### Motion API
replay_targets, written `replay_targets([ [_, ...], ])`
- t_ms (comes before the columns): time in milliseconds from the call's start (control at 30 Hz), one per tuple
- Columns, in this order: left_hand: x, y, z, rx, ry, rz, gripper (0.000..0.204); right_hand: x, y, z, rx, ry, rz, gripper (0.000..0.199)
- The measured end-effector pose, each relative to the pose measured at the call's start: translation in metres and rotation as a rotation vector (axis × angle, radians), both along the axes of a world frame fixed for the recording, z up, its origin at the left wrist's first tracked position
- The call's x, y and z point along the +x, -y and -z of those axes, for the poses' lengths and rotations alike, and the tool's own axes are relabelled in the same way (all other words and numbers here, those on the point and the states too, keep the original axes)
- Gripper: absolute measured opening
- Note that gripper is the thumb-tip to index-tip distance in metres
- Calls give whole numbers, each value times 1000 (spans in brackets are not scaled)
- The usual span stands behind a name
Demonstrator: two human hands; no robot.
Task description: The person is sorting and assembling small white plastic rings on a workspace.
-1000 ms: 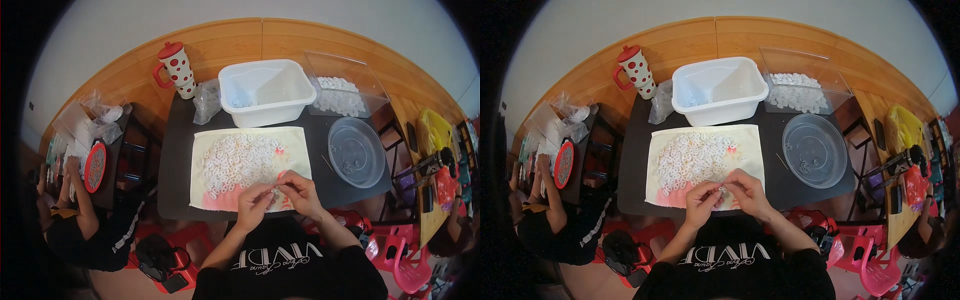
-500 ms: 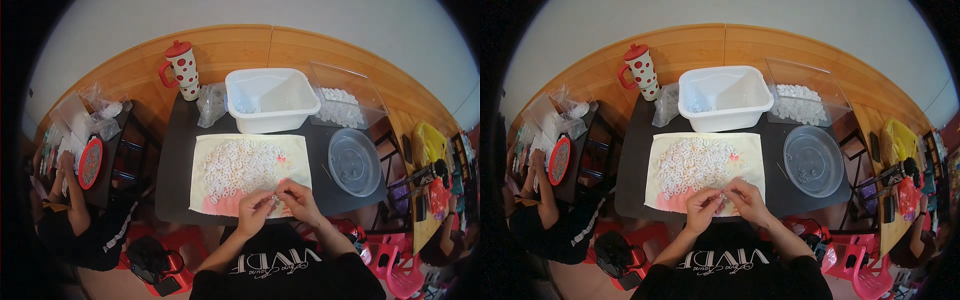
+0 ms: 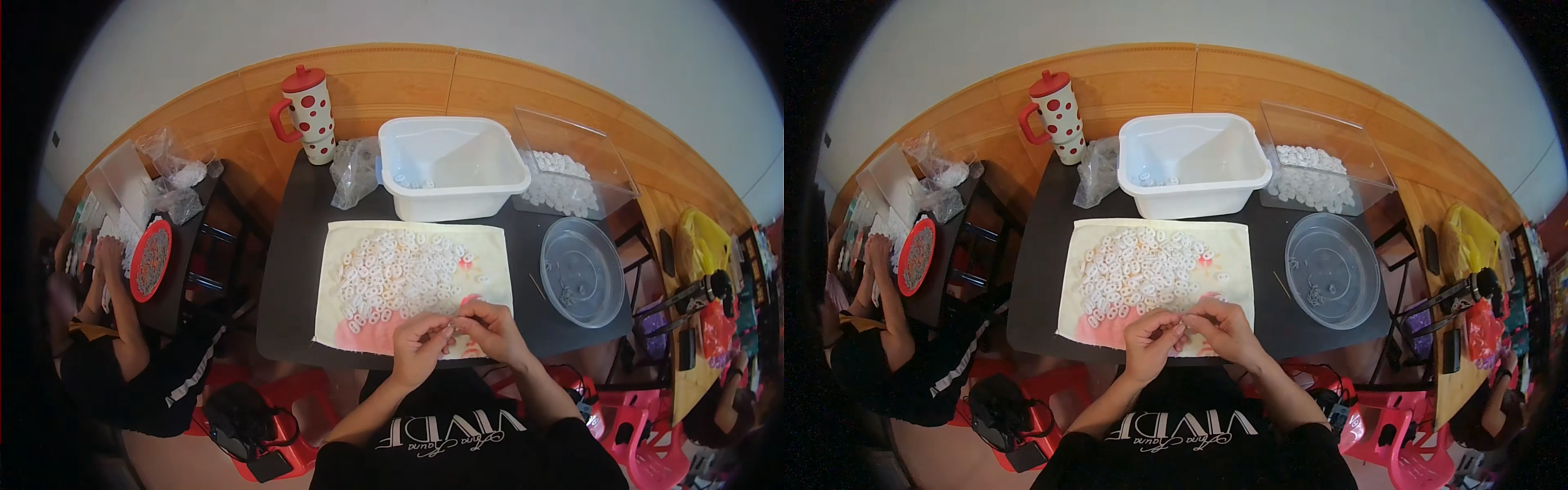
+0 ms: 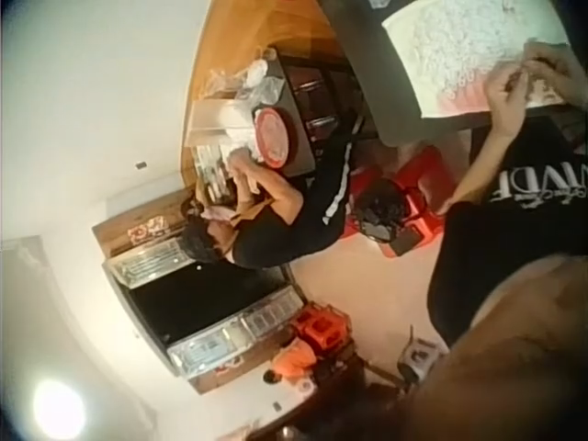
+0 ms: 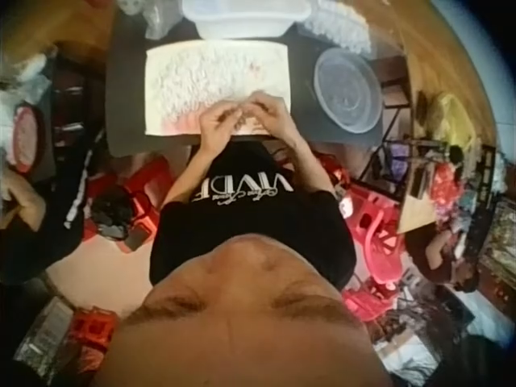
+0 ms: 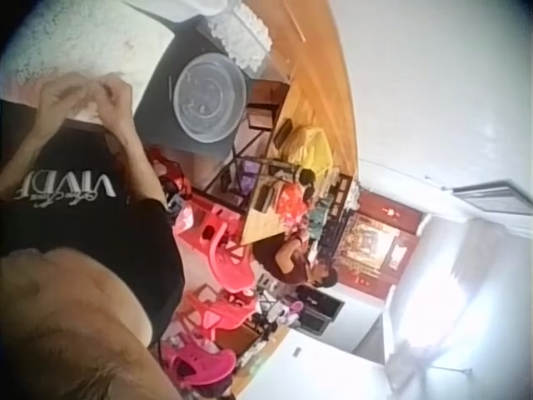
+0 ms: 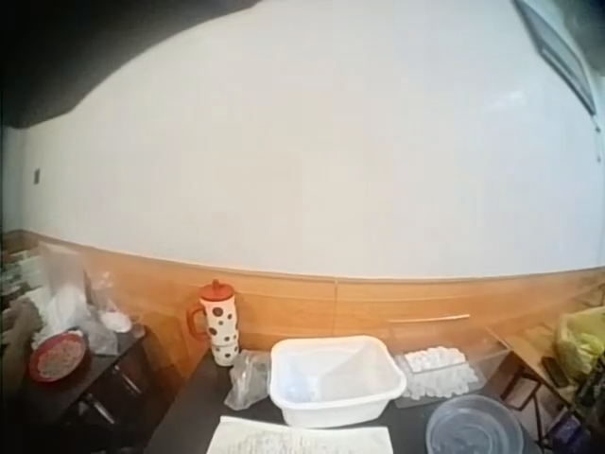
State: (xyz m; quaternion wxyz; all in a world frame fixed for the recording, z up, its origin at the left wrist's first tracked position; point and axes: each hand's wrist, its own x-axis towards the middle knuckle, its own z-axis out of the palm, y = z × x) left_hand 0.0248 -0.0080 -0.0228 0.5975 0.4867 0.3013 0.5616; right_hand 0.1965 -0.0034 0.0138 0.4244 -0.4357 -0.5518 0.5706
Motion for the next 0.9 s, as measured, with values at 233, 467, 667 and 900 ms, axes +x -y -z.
replay_targets([
  [233,0,1,0,-21,-26,-4,15,6,-9,-19,247,122,141,9],
  [467,-2,2,-2,-38,55,-39,15,11,-16,-23,536,565,184,13],
  [667,-4,-3,-6,-130,77,-47,15,13,-36,-2,777,885,186,19],
  [900,-14,-9,-2,-87,51,-45,12,1,-40,3,827,1114,174,14],
])
